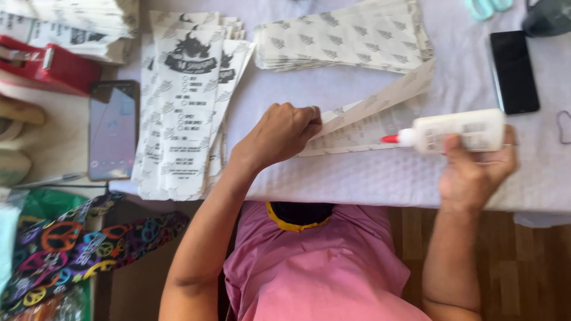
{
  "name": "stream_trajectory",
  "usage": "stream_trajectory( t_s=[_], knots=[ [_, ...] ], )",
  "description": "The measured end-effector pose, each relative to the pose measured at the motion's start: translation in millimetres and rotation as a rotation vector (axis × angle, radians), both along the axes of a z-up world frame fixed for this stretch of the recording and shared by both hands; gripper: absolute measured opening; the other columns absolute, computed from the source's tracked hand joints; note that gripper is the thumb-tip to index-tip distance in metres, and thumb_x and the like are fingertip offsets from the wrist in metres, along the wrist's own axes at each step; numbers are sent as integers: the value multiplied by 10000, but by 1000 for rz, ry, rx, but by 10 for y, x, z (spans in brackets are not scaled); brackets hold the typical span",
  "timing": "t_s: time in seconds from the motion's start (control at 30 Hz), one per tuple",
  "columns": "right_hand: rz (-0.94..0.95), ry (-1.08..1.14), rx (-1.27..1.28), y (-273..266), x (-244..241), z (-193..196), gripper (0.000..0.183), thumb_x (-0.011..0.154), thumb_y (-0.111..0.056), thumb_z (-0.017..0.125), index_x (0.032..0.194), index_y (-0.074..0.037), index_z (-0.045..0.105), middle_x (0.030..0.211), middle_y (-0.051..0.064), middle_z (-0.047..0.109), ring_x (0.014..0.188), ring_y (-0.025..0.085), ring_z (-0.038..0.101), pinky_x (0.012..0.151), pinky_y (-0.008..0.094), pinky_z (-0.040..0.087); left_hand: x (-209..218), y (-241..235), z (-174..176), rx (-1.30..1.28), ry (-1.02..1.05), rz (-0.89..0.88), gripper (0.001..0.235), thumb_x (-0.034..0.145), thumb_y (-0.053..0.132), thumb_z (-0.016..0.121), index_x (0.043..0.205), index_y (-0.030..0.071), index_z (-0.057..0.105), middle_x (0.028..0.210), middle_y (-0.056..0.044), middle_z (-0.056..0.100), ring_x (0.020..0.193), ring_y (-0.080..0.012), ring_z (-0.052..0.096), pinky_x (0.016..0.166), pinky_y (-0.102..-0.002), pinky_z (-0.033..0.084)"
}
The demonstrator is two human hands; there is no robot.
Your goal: Folding pre-printed paper strips and applying glue to assemble packaging components.
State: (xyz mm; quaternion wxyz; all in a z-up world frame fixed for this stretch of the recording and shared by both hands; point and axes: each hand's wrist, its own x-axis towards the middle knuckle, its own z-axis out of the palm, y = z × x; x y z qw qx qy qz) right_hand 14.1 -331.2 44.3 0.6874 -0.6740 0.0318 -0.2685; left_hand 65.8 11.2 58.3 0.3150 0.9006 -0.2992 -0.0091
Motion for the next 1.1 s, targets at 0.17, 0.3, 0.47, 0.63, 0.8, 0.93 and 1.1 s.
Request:
stream_trajectory(
  t_s=[0.17,0.3,0.47,0.63,0.8,0.93,1.1],
  knots=[
    [-159,96,-86,-712,-121,49,475,896,-54,938,1116,-72,517,1037,87,636,975,219,654,711,502,654,-23,3,44,26,-16,-9,185,1035,109,581,881,53,665,565,-84,639,417,-333,568,462,-436,419],
    [-189,82,-63,-789,-146,-44,470,881,-28,937,1091,-72,518,1025,95,646,948,214,657,693,481,655,-34,17,28,49,-17,-24,180,1052,127,572,927,42,669,578,-115,626,443,-384,547,469,-453,392],
    [-168,110,-74,-665,-92,-44,463,876,-57,923,1085,-81,510,1026,94,659,972,221,677,669,504,660,-20,36,-55,70,-100,-8,162,1041,131,574,938,48,667,553,-160,549,449,-453,415,466,-454,335],
    [-70,181,52,-502,-8,-17,421,876,-128,892,1150,-44,584,1073,88,689,1024,234,713,739,459,681,-132,-35,118,113,-12,-25,250,985,288,669,1101,67,661,793,-67,667,451,-305,558,565,-454,452],
    [-134,245,87,-990,207,-14,415,926,-252,895,1163,-114,584,1051,32,708,914,152,727,688,320,633,-399,-179,5,203,-103,-30,679,855,527,776,1387,140,609,1364,-155,683,1161,-373,695,712,-519,598],
    [-45,413,-584,-1109,205,288,300,1094,-114,768,1346,-68,612,1104,103,704,947,160,690,790,317,617,-565,-204,-174,262,-332,-32,747,933,654,663,1487,168,542,1396,-297,545,1261,-480,569,872,-539,571],
    [-220,95,-1475,-1015,104,154,449,1050,-67,883,1408,177,763,1188,248,534,1086,436,516,940,540,482,-630,-223,-202,256,-346,-38,781,954,730,556,1531,205,515,1452,-395,479,1309,-569,523,1087,-588,471]
  ],
)
